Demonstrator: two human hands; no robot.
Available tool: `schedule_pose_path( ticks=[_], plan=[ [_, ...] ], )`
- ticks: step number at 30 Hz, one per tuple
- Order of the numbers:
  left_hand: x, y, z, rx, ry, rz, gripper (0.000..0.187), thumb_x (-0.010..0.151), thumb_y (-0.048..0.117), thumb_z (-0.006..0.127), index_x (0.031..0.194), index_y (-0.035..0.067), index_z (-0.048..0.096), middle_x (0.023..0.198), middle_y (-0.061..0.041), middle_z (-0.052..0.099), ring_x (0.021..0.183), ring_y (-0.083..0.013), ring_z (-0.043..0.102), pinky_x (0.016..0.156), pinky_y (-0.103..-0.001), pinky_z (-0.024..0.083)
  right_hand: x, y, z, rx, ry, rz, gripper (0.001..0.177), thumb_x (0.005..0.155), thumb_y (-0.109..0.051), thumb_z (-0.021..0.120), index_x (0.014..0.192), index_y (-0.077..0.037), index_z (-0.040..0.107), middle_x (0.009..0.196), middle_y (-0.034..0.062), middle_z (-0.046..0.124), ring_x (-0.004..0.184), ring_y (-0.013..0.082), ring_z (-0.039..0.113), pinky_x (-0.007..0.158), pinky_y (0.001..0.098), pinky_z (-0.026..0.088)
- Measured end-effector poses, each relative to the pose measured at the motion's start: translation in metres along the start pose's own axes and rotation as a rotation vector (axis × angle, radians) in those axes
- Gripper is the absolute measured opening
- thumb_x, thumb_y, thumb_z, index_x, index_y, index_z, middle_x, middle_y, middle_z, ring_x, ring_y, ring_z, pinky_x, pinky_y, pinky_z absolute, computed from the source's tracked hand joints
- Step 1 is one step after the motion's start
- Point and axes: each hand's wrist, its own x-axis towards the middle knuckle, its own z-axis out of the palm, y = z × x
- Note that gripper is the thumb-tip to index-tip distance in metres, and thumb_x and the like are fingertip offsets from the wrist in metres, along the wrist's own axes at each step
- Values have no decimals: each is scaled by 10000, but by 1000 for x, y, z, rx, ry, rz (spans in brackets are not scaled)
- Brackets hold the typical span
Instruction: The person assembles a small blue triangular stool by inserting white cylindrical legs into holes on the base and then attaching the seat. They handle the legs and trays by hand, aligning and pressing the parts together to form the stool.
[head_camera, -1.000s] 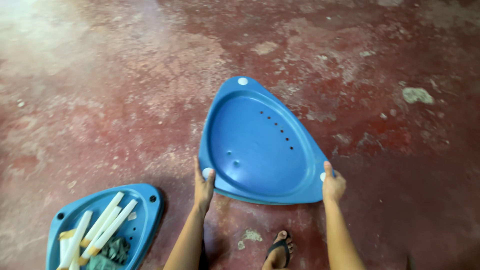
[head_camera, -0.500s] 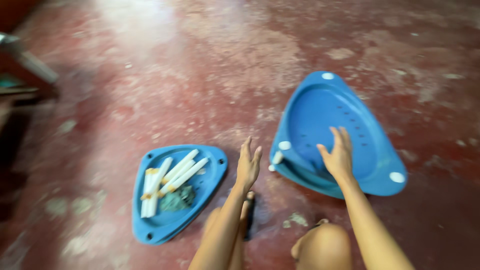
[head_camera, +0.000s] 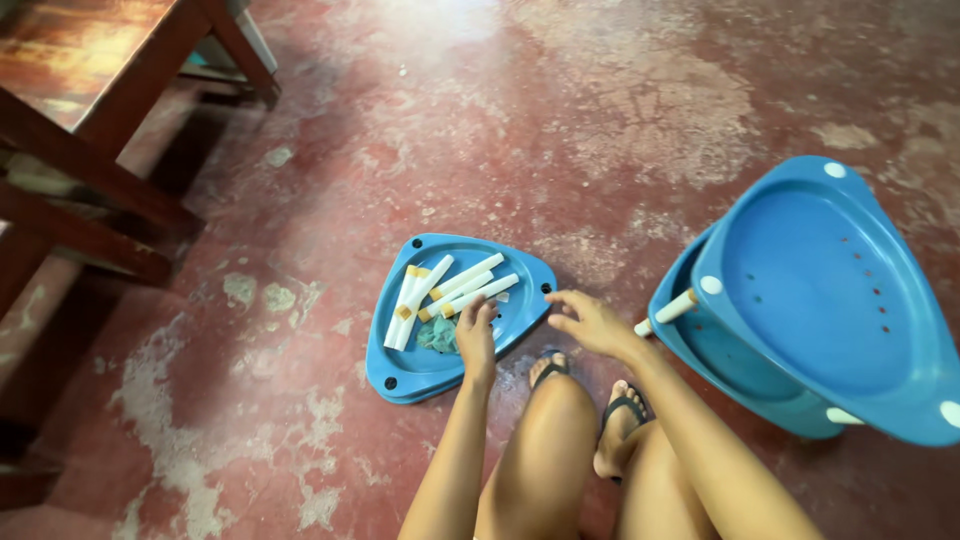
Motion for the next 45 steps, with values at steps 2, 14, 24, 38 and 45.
schedule_pose_path(
  ticks=[2,14,24,38,45],
  plan=[
    [35,-37,-11,72,48,-79,458,967,175,617,1363,-54,627,1209,-199,681,1096,-277,648,961,-366,474,19,2,9,-23,-38,-16,487,888,-274,708,1341,-117,620,1322,120,673,1139,281,677,973,403,542],
    [110,-186,-52,696,152,-758,689,843,341,725,1499,308,515,1734,-67,-104,1594,-382,-54,1214,-571,254,117,62,79,-54,-283,124,541,896,-282,696,1397,-119,571,1381,133,621,1215,301,641,1022,408,504],
    [58,-114,-22,-350,-124,-541,443,872,144,670,1301,38,677,1324,-14,637,1136,-172,586,908,-310,492,133,87,60,178,-316,741,727,941,-526,643,1554,-213,404,1534,111,470,1383,288,493,1027,510,470],
    [13,68,183,-273,-651,22,159,924,33,784,977,-1,637,966,-63,656,810,-114,614,658,-256,521,84,137,-62,1037,674,234,251,1056,-260,614,1076,-12,646,950,53,663,830,168,631,722,326,537],
    [-77,78,282,196,-774,324,231,975,173,676,1171,61,723,1206,-127,675,1100,-266,672,905,-368,561,-54,170,-145,1372,1329,137,665,1000,-585,520,1266,14,635,1180,155,713,1028,308,719,907,453,615]
  ],
)
